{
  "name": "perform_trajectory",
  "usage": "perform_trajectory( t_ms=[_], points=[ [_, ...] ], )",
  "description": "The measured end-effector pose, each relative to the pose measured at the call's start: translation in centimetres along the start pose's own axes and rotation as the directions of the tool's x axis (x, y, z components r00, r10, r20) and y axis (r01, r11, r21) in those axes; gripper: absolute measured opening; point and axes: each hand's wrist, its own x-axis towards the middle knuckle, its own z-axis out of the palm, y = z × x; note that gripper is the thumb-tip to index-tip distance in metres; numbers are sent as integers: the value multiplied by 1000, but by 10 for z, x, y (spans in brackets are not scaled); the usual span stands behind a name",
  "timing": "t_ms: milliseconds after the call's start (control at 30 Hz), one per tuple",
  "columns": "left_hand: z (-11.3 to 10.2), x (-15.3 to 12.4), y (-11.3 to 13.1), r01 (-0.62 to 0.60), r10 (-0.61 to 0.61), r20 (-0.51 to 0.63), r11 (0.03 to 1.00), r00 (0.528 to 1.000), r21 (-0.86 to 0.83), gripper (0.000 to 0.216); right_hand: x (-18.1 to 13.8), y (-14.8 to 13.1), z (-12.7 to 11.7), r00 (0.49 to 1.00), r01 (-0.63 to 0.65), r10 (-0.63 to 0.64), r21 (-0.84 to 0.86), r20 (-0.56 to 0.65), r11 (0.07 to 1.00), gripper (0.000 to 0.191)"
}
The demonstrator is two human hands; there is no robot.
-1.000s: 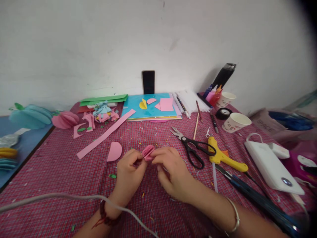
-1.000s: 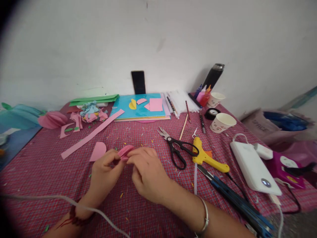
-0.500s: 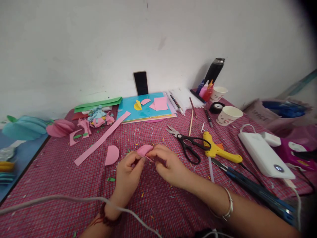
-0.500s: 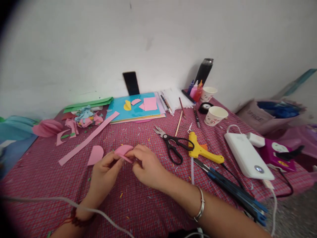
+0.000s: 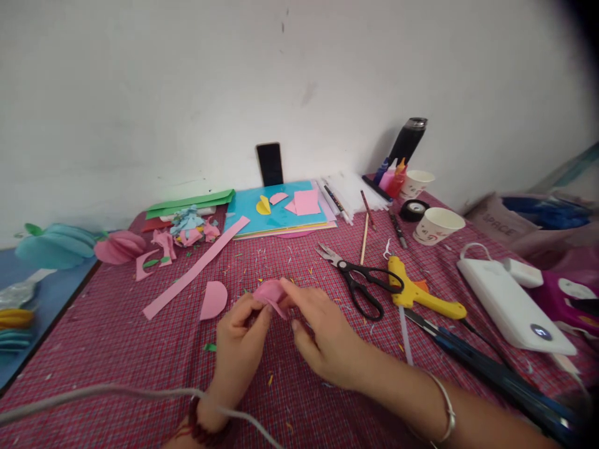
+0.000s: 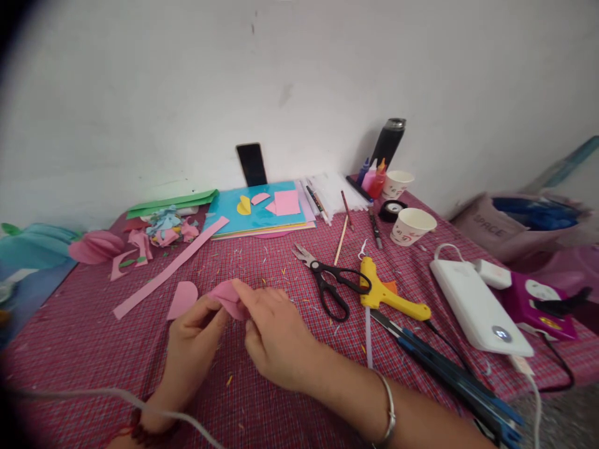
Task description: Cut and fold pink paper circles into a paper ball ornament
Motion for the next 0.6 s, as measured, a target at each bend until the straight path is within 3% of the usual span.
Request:
perform_trajectory(
  t_ms=[133,233,600],
  points=[
    [0,3,3,-206,221,-67,963,973,176,15,-2,-1,0,1000,8,-8,-56,-4,998,67],
    [-1,4,4,-271,298,-76,929,951,251,16,-2,-1,1,1000,17,-16,-86,10,996,66],
    [-1,1,4,-198,224,-73,945,972,261,19,-1,-1,0,999,25,-22,-102,31,994,66]
  ],
)
